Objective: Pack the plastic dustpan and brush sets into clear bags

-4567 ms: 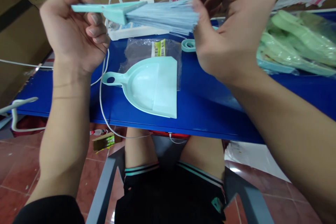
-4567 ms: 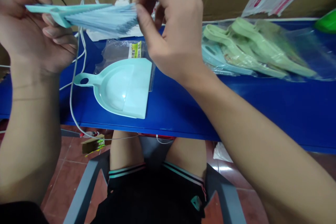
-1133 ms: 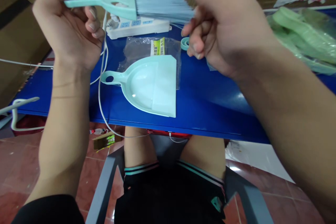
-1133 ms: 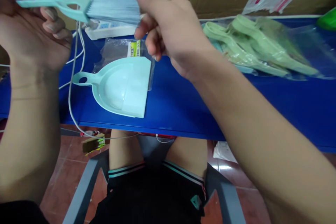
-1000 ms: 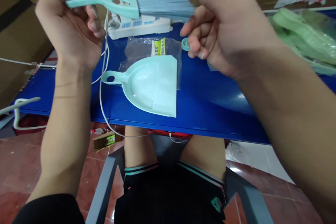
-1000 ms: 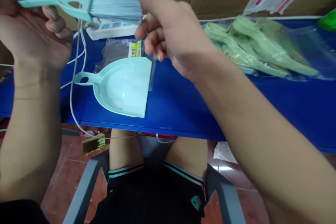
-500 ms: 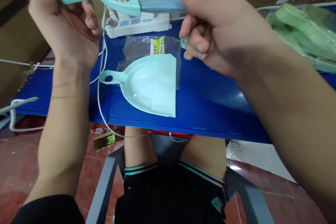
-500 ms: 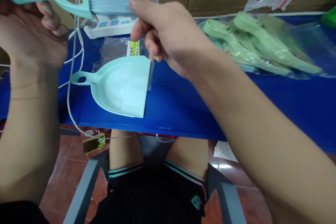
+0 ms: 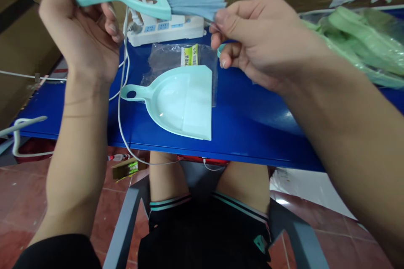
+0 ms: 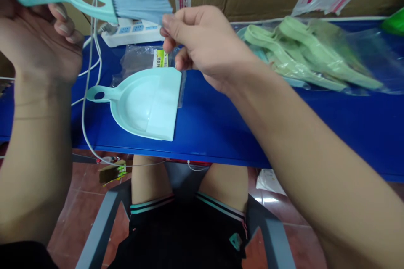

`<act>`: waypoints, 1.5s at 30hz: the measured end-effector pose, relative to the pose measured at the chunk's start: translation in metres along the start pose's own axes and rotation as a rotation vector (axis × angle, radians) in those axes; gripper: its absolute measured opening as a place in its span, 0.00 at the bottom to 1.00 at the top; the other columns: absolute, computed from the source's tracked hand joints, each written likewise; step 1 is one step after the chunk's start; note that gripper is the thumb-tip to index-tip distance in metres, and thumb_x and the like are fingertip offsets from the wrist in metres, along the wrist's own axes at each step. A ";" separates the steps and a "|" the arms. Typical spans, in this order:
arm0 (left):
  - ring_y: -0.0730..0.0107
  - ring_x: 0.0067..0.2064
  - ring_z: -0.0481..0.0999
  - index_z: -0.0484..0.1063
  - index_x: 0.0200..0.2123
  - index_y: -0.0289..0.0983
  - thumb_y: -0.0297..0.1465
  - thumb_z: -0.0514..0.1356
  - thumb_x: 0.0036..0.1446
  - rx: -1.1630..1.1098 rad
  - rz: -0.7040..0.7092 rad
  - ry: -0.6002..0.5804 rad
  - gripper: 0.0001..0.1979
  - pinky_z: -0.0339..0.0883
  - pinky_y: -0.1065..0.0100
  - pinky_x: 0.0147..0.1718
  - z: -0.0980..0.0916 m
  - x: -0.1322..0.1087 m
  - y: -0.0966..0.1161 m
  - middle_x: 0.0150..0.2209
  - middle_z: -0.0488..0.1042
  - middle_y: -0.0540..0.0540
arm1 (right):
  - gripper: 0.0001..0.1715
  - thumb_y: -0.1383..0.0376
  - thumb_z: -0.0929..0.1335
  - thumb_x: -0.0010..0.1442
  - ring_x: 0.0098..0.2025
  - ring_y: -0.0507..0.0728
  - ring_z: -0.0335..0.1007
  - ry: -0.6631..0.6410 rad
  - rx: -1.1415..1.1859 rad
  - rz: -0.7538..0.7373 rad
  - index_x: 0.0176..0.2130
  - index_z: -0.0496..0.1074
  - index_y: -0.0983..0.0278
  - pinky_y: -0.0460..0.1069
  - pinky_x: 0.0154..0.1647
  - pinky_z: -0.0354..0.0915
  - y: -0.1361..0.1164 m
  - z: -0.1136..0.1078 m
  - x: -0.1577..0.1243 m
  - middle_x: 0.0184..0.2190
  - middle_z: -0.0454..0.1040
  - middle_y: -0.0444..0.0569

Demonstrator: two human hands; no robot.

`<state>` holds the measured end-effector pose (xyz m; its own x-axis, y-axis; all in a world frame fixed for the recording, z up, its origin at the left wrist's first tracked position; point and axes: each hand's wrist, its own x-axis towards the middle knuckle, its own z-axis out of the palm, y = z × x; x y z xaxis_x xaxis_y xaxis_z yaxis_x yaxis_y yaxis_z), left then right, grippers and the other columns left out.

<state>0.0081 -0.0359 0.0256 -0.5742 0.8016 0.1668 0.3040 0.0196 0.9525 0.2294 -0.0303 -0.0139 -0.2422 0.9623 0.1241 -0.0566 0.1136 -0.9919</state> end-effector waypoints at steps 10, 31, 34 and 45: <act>0.78 0.21 0.62 0.65 0.30 0.42 0.34 0.39 0.78 -0.450 0.098 -0.264 0.24 0.52 0.79 0.16 0.000 0.002 -0.005 0.22 0.63 0.53 | 0.30 0.68 0.60 0.77 0.18 0.47 0.58 0.182 0.063 -0.014 0.22 0.62 0.61 0.43 0.16 0.57 -0.005 0.009 0.002 0.18 0.64 0.43; 0.78 0.24 0.63 0.63 0.31 0.44 0.32 0.36 0.77 -0.305 0.141 -0.212 0.23 0.51 0.78 0.18 0.002 0.002 -0.003 0.24 0.62 0.51 | 0.24 0.70 0.67 0.74 0.17 0.43 0.58 0.170 -0.034 -0.069 0.25 0.67 0.64 0.43 0.18 0.54 -0.005 0.006 0.000 0.27 0.77 0.43; 0.78 0.27 0.67 0.64 0.32 0.45 0.35 0.44 0.77 -0.250 0.121 -0.174 0.19 0.52 0.79 0.19 0.003 0.001 -0.002 0.25 0.64 0.52 | 0.19 0.74 0.69 0.69 0.18 0.42 0.58 0.141 -0.011 -0.115 0.27 0.69 0.63 0.42 0.19 0.55 0.000 0.001 0.002 0.29 0.78 0.41; 0.80 0.32 0.74 0.67 0.35 0.47 0.34 0.42 0.77 -0.012 0.131 -0.100 0.19 0.54 0.81 0.21 0.004 -0.001 0.000 0.20 0.66 0.55 | 0.24 0.73 0.68 0.72 0.17 0.43 0.57 0.169 0.009 -0.086 0.24 0.69 0.63 0.43 0.17 0.53 -0.004 0.005 0.003 0.25 0.75 0.41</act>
<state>0.0117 -0.0340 0.0239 -0.4517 0.8523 0.2637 0.3614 -0.0955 0.9275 0.2244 -0.0290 -0.0098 -0.0703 0.9770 0.2012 -0.0793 0.1956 -0.9775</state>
